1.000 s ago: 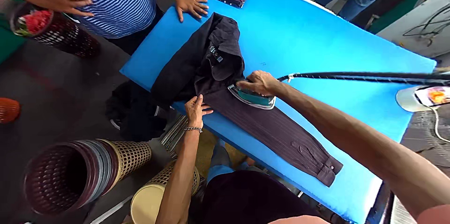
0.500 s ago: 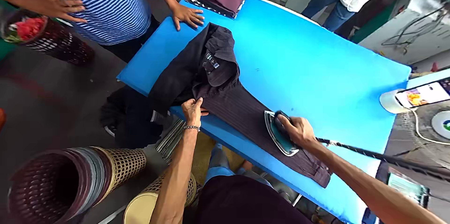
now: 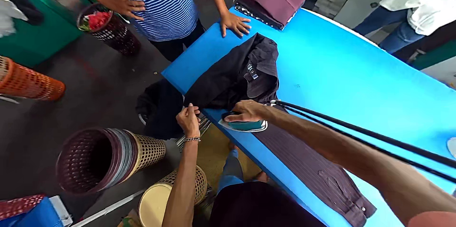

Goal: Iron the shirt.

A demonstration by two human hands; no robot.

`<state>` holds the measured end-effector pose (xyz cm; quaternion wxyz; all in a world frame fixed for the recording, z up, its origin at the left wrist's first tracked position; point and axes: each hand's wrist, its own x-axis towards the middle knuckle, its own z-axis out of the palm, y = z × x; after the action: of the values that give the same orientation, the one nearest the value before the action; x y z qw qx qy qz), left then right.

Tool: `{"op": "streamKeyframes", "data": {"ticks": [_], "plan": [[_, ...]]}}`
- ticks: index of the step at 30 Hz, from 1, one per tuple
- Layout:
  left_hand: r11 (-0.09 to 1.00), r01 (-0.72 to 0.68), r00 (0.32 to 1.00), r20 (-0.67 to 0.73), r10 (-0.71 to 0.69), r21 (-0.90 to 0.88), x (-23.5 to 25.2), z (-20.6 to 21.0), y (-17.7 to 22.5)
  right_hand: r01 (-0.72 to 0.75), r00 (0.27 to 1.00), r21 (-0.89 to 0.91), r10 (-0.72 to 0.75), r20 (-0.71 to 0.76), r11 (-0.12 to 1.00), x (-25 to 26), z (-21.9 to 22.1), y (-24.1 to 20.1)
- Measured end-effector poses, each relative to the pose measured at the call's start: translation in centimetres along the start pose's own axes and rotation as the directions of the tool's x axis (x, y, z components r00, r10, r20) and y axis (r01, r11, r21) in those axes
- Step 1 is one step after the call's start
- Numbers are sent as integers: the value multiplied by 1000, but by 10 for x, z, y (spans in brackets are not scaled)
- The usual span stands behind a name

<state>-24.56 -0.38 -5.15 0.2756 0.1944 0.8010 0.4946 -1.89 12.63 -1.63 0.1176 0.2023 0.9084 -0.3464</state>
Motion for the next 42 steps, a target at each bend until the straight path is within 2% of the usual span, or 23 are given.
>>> {"op": "streamKeyframes", "data": {"ticks": [3, 6, 8, 10, 13, 18, 20, 22, 24, 26, 30, 33, 35, 36, 38, 40, 42], "plan": [[997, 65, 998, 8, -64, -37, -2, -7, -12, -116, 988, 59, 121, -92, 991, -54, -9, 49], [993, 102, 992, 74, -98, -53, -8, -3, -25, -317, 923, 259, 359, -137, 913, -118, -14, 96], [994, 103, 989, 112, -97, -47, -13, 1, -33, -398, 871, 380, 474, -129, 835, -148, -12, 113], [996, 85, 986, 145, -79, -35, -16, 7, -36, -421, 851, 397, 506, -138, 816, -156, -9, 114], [998, 63, 982, 179, -56, -31, -20, 13, -35, -384, 888, 317, 441, -130, 867, -136, 3, 79], [998, 45, 980, 197, -34, -52, -17, 16, -24, -177, 980, 134, 188, -67, 975, -57, 35, -16], [998, 40, 984, 173, -33, -40, -11, 10, -18, -195, 972, 140, 210, -101, 971, -37, 45, -40], [999, 22, 986, 164, -17, -28, -7, 4, -12, -322, 900, 261, 380, -213, 910, -36, 50, -51], [1000, -11, 985, 174, 14, -16, -8, 10, -10, -454, 725, 439, 608, -325, 776, -52, 58, -50], [999, -40, 973, 228, 34, 20, -16, 27, -12, -531, 551, 571, 767, -328, 626, -90, 73, -47], [976, -21, 938, 342, -56, 216, -48, 78, -5, -580, 353, 653, 872, -338, 487, -230, 139, -71], [927, -38, 942, 322, -91, 373, -55, 100, -3, -594, 99, 764, 966, -239, 250, -343, 212, -93], [949, -3, 940, 324, -105, 316, -53, 106, -1, -551, -51, 824, 981, -189, 131, -407, 260, -104], [976, 44, 929, 351, -120, 215, -56, 106, 1, -519, -88, 847, 979, -183, 112, -434, 282, -109], [988, 154, 893, 431, -128, -26, -62, 110, -1, -437, -75, 891, 982, -172, 123, -478, 317, -118], [968, 222, 879, 453, -147, -116, -72, 118, -5, -398, 4, 900, 981, -193, 179, -503, 337, -123], [963, 246, 877, 449, -172, -112, -81, 123, 3, -487, 98, 824, 956, -277, 289, -509, 340, -115]]}}
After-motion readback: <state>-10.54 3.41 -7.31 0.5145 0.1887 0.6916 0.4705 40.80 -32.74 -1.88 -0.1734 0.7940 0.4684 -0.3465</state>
